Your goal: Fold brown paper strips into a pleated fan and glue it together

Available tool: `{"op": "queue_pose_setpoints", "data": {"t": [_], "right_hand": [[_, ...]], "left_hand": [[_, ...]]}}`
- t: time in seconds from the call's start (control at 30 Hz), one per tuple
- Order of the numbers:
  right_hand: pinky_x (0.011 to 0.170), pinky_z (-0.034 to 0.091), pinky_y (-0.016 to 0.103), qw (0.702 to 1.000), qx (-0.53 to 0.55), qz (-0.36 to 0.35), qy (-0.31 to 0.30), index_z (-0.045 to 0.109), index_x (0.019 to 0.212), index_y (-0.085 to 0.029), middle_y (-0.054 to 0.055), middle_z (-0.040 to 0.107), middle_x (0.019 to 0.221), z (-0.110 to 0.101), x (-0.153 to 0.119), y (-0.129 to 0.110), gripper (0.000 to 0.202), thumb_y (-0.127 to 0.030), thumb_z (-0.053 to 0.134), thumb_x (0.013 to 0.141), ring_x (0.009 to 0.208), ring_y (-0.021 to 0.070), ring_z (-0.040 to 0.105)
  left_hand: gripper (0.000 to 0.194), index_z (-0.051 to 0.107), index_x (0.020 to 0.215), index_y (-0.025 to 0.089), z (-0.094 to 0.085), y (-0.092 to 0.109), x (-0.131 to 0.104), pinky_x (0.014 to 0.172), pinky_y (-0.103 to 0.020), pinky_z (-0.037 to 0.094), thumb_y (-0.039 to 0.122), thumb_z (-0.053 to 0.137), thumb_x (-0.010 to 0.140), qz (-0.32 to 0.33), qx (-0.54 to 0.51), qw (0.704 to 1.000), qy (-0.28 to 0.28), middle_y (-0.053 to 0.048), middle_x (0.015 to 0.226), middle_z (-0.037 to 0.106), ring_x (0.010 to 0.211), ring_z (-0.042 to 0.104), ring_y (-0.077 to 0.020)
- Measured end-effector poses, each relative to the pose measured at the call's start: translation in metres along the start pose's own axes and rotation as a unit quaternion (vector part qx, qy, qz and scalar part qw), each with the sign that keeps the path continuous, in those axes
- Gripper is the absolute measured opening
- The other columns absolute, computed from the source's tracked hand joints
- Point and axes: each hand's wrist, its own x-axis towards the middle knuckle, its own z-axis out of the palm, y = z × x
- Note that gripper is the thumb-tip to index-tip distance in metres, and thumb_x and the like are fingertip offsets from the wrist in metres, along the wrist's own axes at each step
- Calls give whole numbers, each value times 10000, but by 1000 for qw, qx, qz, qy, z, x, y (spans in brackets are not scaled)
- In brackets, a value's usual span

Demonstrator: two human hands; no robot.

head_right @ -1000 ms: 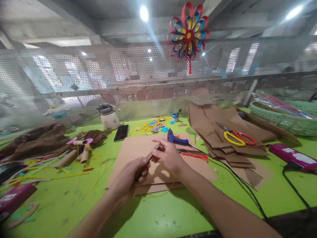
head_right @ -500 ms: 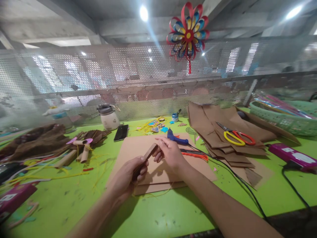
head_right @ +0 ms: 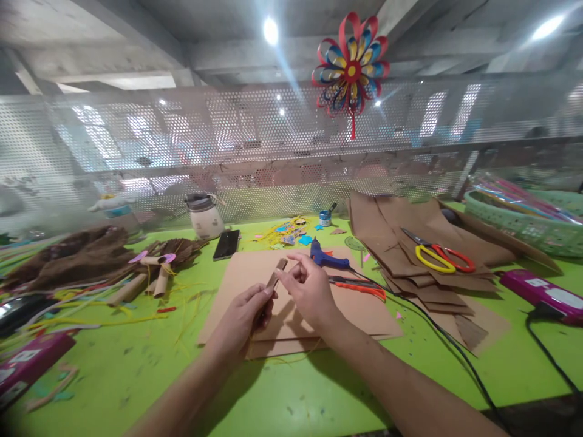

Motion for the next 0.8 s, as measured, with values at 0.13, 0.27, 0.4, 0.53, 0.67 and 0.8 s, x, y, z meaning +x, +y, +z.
{"op": "queue_pose_setpoints", "data": {"t": [0.13, 0.27, 0.4, 0.53, 0.67, 0.8], "right_hand": [[543, 399, 244, 1000, -13, -11, -9, 472, 1174, -112, -56, 497, 590, 7, -4, 0, 471, -308, 609, 768, 540, 113, 476], [562, 414, 251, 998, -40, -36, -12, 465, 1207, -131, -62, 464, 586, 6, -5, 3, 422, -249, 537, 809, 541, 112, 469], [577, 441, 258, 997, -54, -46, -12, 460, 1230, -153, -46, 469, 627, 4, -5, 7, 403, -242, 479, 838, 561, 115, 491], [579, 465, 261, 998, -39, -48, 11, 451, 1220, -148, -24, 503, 683, 0, -2, 6, 391, -257, 458, 845, 574, 115, 512], [586, 478, 263, 998, -43, -47, 22, 448, 1204, -142, -22, 529, 682, 0, -2, 3, 405, -262, 505, 821, 574, 119, 525], [635, 488, 269, 989, -105, -98, 34, 471, 1179, -141, -4, 550, 722, 4, -6, 3, 414, -220, 558, 782, 630, 131, 547]], "left_hand": [[281, 490, 697, 165, 3, -3, 0, 413, -177, 218, 428, 580, 735, 20, 26, 999, -2, 70, 482, 390, 410, 318, -51], [298, 486, 705, 168, 3, -3, -1, 411, -175, 208, 450, 579, 734, 14, 21, 1000, -18, 71, 486, 390, 409, 321, -52], [289, 483, 696, 167, 0, -2, 0, 410, -172, 204, 439, 576, 732, -4, 16, 1000, -17, 65, 495, 403, 411, 327, -51], [268, 490, 690, 164, -2, -1, 2, 411, -176, 212, 419, 562, 733, -17, 6, 1000, -13, 53, 514, 432, 415, 355, -55], [251, 501, 702, 164, -3, -1, 2, 418, -179, 228, 407, 558, 729, -16, 6, 1000, -7, 52, 511, 434, 418, 363, -62], [252, 498, 703, 169, -2, -3, 3, 415, -186, 211, 414, 548, 739, 4, 28, 1000, -4, 61, 491, 407, 411, 336, -66]]}}
